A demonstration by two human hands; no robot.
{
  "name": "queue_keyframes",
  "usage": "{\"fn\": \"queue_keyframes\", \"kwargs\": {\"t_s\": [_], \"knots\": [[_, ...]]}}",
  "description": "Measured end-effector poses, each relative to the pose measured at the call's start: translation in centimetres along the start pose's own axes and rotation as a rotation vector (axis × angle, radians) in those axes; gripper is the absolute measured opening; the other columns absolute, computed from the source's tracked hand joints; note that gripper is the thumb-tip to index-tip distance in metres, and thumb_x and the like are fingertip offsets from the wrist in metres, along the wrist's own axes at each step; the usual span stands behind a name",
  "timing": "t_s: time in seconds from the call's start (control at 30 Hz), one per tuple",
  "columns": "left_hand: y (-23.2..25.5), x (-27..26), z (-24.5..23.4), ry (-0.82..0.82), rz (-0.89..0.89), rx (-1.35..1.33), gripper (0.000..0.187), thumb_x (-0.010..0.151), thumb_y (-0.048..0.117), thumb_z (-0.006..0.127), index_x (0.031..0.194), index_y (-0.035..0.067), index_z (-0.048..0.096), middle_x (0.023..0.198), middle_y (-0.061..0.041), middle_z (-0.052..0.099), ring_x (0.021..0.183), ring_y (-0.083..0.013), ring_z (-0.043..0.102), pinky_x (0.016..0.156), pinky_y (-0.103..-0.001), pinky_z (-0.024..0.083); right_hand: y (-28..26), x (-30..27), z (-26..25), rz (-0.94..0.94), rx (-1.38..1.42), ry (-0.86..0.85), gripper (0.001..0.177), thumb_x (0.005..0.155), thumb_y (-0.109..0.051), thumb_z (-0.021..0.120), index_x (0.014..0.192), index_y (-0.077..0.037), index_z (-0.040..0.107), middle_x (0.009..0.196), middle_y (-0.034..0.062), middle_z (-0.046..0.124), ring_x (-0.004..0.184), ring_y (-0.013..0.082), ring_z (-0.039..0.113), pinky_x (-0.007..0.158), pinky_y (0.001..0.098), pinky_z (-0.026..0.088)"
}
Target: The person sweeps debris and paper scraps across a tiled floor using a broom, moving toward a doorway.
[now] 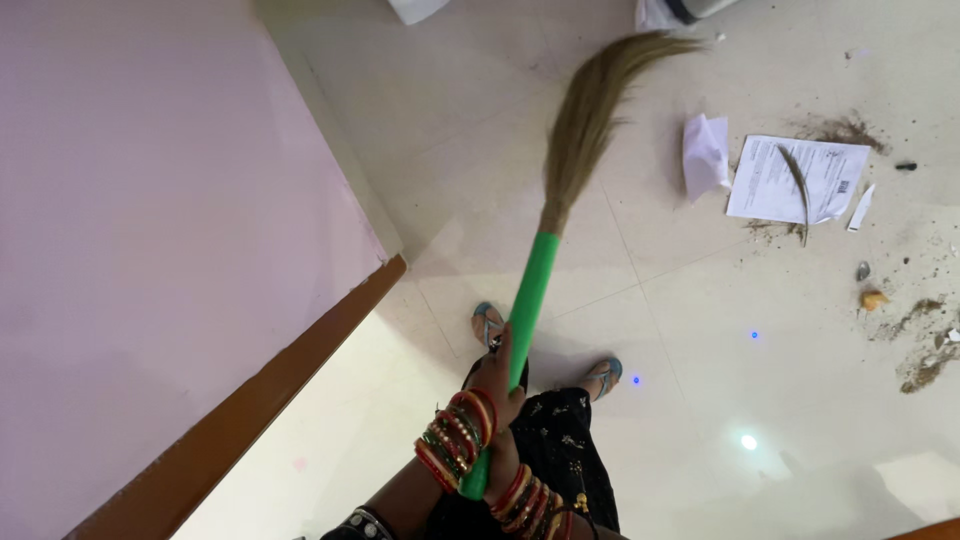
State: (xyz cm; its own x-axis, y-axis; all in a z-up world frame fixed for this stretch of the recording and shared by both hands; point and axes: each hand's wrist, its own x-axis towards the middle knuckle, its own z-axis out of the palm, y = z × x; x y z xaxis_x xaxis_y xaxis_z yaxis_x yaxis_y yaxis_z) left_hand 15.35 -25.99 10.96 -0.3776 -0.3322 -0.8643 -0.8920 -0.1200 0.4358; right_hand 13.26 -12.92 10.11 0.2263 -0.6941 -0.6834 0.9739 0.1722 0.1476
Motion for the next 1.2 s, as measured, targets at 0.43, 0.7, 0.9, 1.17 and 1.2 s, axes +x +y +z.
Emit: {"fn": "queue_keyframes", "kwargs": {"t_s": [0.43,0.7,0.9,1.17,1.2], "knots": [[9.4,4.3,7.6,-0.174,-0.031,-0.106,0.111,0.091,0.013,0.063,0.162,0.018,-0.022,0.113,-0.028,0.064,0.083,-0.0352,0.069,0.065,-0.042,0.059,-10.3,-3.9,-4.1,-0.007,-0.100,0.125,0.048,0.087,-0.030,0.069,0.128,-0.005,0.058,0.109,0.0143,0.070,0.096,0.0277,0.071,0.082,0.0443,0.063],[9.5,-1.8,4.7,0.190,0.014,-0.180,0.109,0.092,0.010,0.062,0.161,0.018,-0.021,0.126,-0.026,0.055,0.093,-0.0363,0.069,0.077,-0.047,0.061,-9.2,-6.7,-3.1,0.039,-0.314,-0.068,0.066,0.080,-0.032,0.072,0.138,-0.012,0.050,0.114,0.0110,0.069,0.102,0.0260,0.071,0.083,0.0420,0.063],[10.9,17.4,-8.2,0.358,-0.081,-0.116,0.111,0.089,0.018,0.063,0.161,0.011,-0.022,0.123,-0.031,0.064,0.102,-0.0398,0.072,0.086,-0.042,0.063,-20.6,17.6,-1.9,0.015,-0.641,0.041,0.035,0.090,-0.008,0.049,0.115,0.012,0.064,0.103,0.0216,0.072,0.086,0.0290,0.074,0.079,0.0407,0.065],[18.2,24.1,-7.4,0.174,-0.045,0.131,0.109,0.087,0.024,0.064,0.162,0.020,-0.014,0.133,-0.027,0.062,0.122,-0.0405,0.063,0.105,-0.050,0.052,-27.1,19.9,-4.3,-0.149,-0.194,0.037,0.036,0.094,-0.029,0.052,0.109,0.000,0.066,0.103,0.0169,0.071,0.093,0.0289,0.070,0.084,0.0416,0.061],[18.5,21.6,-5.1,0.110,-0.080,0.133,0.110,0.086,0.021,0.064,0.163,0.021,-0.015,0.133,-0.030,0.063,0.124,-0.0413,0.063,0.106,-0.050,0.052,-25.3,16.6,-6.0,-0.325,-0.364,0.012,0.033,0.101,-0.023,0.054,0.119,0.003,0.064,0.112,0.0177,0.069,0.102,0.0281,0.069,0.092,0.0425,0.059]]}}
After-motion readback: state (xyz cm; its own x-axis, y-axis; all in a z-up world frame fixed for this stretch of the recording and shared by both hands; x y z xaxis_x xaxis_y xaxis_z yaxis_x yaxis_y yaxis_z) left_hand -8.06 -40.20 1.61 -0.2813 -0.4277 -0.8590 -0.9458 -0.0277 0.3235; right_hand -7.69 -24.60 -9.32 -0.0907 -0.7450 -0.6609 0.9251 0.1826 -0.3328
